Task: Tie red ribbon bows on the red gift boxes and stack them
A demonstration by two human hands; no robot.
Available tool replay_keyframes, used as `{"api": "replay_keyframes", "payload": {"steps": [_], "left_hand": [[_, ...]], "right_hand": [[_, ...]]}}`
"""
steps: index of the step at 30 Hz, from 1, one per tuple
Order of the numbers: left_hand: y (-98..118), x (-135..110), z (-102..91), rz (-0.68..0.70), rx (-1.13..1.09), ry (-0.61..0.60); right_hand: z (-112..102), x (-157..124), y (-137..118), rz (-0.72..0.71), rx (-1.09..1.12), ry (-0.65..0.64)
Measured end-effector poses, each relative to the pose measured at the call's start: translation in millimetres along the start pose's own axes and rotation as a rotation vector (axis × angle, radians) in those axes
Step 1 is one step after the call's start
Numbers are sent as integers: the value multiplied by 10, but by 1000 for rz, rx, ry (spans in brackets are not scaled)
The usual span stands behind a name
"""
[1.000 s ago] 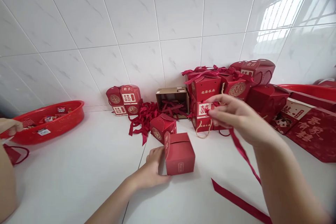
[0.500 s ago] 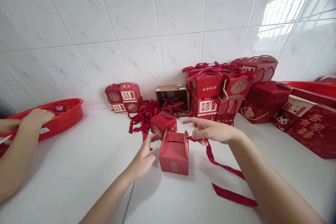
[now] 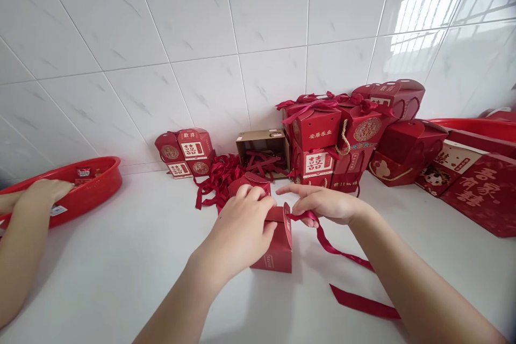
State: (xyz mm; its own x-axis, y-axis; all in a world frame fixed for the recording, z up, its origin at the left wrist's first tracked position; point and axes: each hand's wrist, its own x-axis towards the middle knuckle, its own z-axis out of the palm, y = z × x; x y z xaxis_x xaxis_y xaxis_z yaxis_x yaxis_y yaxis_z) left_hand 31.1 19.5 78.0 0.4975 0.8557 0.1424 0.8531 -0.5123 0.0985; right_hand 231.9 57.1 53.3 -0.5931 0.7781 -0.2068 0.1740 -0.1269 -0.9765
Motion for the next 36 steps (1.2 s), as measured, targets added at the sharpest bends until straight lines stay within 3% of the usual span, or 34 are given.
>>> {"api": "replay_keyframes", "payload": {"steps": [7,21,33,36], "left_hand": [[-5,49,191,77,4,30],[-14,64,231,121,43,72],[-17,227,388,150,41,228],[-45,227,356,132,27,296]], "right_hand": [[-13,38,35,-29,33,-10],[36,55,25,-35,29,20],[68,68,62,-49,-48,-35],[70,52,42,-8,-111,49]]}}
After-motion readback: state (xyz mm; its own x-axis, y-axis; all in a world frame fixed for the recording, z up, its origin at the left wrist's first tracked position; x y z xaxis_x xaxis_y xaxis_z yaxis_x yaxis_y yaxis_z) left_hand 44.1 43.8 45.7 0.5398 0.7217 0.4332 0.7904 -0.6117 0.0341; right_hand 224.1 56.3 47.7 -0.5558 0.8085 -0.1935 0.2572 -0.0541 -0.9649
